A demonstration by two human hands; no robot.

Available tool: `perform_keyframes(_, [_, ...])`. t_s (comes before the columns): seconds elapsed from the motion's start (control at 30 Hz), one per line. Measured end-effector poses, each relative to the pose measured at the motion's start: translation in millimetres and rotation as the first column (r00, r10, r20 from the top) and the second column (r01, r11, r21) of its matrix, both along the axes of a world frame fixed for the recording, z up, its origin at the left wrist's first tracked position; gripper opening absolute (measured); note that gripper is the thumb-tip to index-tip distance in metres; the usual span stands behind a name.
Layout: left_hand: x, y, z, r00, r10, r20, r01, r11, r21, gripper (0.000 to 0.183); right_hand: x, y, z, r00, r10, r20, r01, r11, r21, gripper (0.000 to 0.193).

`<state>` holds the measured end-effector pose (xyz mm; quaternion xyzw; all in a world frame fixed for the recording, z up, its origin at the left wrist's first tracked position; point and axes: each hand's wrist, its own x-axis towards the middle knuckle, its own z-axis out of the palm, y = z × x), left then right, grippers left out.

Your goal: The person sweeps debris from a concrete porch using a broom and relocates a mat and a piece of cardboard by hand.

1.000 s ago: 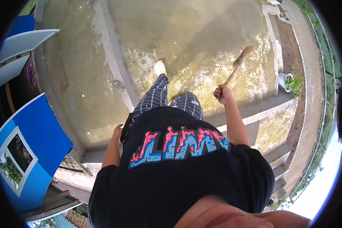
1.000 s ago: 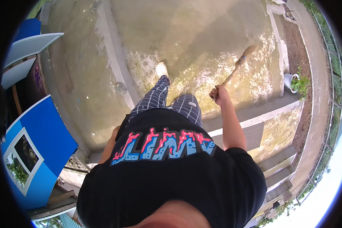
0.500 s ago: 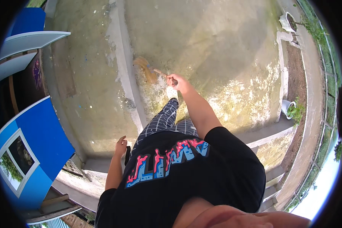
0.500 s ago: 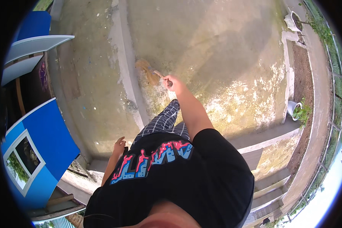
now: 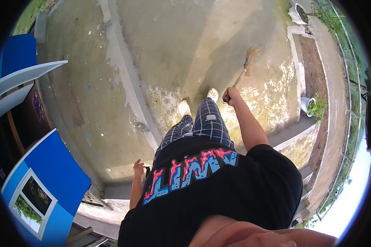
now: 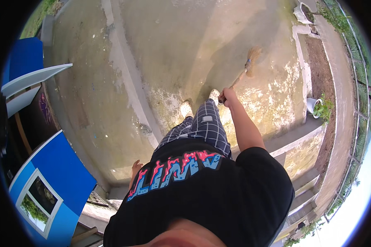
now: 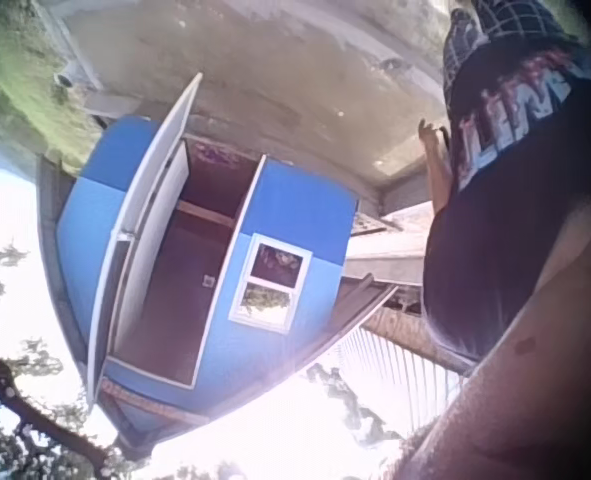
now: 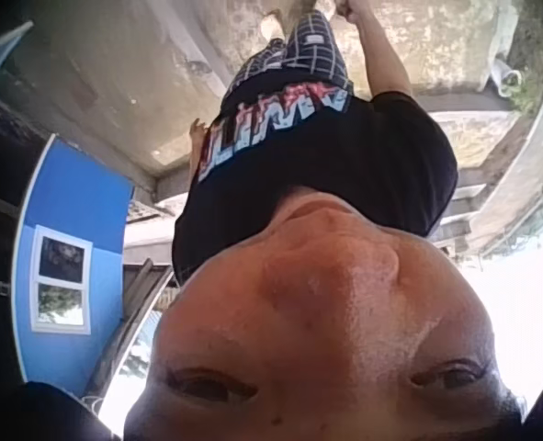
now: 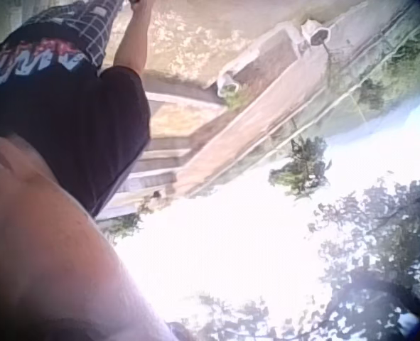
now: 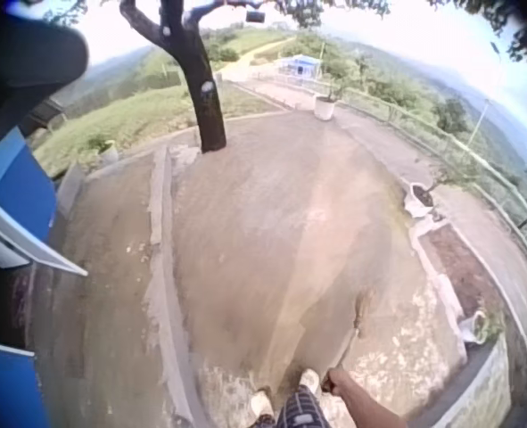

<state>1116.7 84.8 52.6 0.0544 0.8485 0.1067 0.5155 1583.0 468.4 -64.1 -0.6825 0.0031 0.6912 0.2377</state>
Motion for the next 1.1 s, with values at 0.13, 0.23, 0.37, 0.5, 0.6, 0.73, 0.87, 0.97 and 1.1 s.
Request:
perform_keyframes(0.13, [13.0, 55.4, -6.9, 0.990, -0.141, -0.029, 0.142, 0.989, 0.033, 0.037, -66.9, 7.6, 57.3, 0.975, 0.177, -0.136, -0.188, 0.980, -0.069, 0.013])
perform_keyframes(0.23, [27.3, 111.9, -9.8, 0.997, 0.014, -0.078, -0.005, 0.993, 0.120, 0.037, -107.9, 58.3, 29.9, 0.870, 0.306, -0.387, -0.348, 0.937, -0.042, 0.012])
perform_keyframes(0.37, [71.5, 229.9, -4.1, 0.979, -0.121, -0.162, 0.156, 0.961, 0.227, 0.036, -165.5, 164.0, -57.3, 0.854, 0.192, -0.483, -0.258, 0.963, -0.074, 0.021])
perform_keyframes(0.5, [118.5, 298.2, 21.0, 0.910, -0.371, -0.187, 0.391, 0.916, 0.089, 0.035, -129.4, 294.4, -84.7, 0.842, -0.032, -0.539, -0.102, 0.971, -0.216, 0.020])
perform_keyframes(0.6, [142.5, 320.7, 34.1, 0.940, -0.303, -0.155, 0.317, 0.946, 0.074, 0.036, -18.5, 373.1, -89.8, 0.802, -0.246, -0.545, 0.086, 0.949, -0.302, 0.019])
perform_keyframes(0.73, [148.4, 348.4, 32.6, 0.963, -0.242, -0.121, 0.246, 0.969, 0.019, 0.035, 184.1, 425.2, -83.2, 0.832, -0.491, -0.256, 0.437, 0.867, -0.241, 0.016])
perform_keyframes(0.87, [153.2, 395.4, 30.0, 0.988, -0.128, -0.083, 0.130, 0.991, 0.014, 0.035, 247.7, 435.7, -75.4, 0.849, -0.399, 0.347, 0.407, 0.912, 0.054, 0.009])
perform_keyframes(0.97, [156.6, 411.5, 26.1, 0.993, -0.090, -0.073, 0.091, 0.996, 0.002, 0.038, 224.9, 428.4, -31.9, 0.861, -0.414, 0.294, 0.407, 0.909, 0.089, 0.009])
perform_keyframes(1.1, [160.2, 440.4, 14.3, 0.971, -0.240, 0.003, 0.240, 0.969, -0.061, 0.040, 158.9, 415.8, 32.1, 0.985, -0.169, -0.038, 0.170, 0.984, 0.049, 0.008])
